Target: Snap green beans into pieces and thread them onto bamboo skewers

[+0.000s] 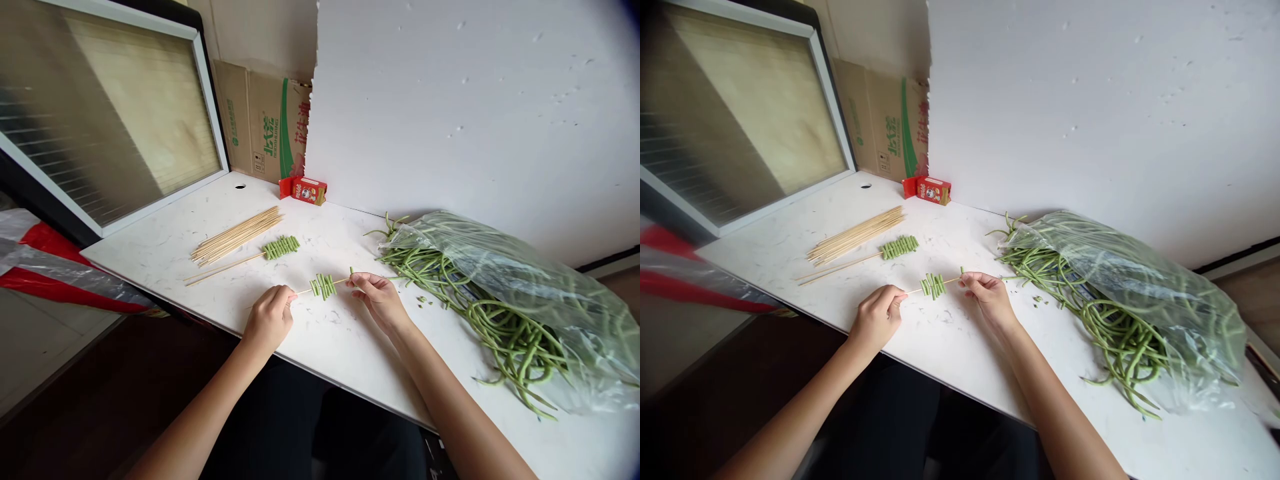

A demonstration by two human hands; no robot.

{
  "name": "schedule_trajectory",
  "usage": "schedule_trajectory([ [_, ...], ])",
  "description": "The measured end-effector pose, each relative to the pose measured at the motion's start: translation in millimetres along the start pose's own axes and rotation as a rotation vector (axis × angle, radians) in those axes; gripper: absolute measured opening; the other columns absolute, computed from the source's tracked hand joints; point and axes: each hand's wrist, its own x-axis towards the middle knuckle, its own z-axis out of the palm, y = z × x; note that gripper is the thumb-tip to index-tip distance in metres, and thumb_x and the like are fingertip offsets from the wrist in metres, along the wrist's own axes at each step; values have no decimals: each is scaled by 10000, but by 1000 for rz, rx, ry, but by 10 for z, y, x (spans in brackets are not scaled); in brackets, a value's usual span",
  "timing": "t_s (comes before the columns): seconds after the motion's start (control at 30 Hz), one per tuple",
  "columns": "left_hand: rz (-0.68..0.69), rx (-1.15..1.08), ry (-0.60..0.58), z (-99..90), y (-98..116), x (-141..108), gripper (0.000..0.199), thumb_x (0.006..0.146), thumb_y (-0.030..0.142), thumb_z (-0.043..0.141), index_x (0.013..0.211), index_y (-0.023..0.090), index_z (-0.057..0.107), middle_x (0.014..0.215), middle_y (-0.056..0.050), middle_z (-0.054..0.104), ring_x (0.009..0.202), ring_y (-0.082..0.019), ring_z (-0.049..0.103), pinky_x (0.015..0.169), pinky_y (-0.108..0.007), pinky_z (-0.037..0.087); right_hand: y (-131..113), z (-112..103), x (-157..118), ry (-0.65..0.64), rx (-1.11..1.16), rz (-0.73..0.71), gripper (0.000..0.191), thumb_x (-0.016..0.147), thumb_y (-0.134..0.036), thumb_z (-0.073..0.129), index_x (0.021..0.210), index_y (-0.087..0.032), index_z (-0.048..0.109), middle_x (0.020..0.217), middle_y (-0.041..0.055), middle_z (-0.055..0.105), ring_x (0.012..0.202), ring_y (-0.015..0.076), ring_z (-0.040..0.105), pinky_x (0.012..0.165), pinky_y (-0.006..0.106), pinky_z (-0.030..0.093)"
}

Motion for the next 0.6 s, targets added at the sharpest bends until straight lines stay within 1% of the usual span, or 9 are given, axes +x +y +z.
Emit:
schedule_trajectory([
  [0.27,50,13,-5,6,2,-14,295,922,-43,464,946,227,581,868,-30,715,830,-188,705,736,-311,583,35,170,-76,-45,-55,-27,367,733,-587,885,781,-231,809,887,72,768,823,216,647,726,334,495],
  [0.33,67,20,-7,1,13,-9,307,919,-47,457,952,230,586,859,-27,713,822,-186,705,732,-308,588,33,196,-94,-43,-54,-14,371,708,-587,900,771,-233,810,851,64,760,769,207,627,691,334,481],
  [0.47,81,15,-18,-5,29,-3,309,929,-41,456,961,236,587,860,-25,717,818,-179,712,743,-298,600,50,217,-111,-51,-38,19,379,696,-587,909,783,-232,811,738,37,712,616,166,524,602,332,409],
  [0.6,98,8,-23,-6,30,-2,279,948,-24,470,961,234,576,854,-24,714,814,-177,714,744,-288,602,63,213,-109,-58,-36,29,392,693,-601,906,779,-232,805,695,32,685,569,151,471,559,327,368],
])
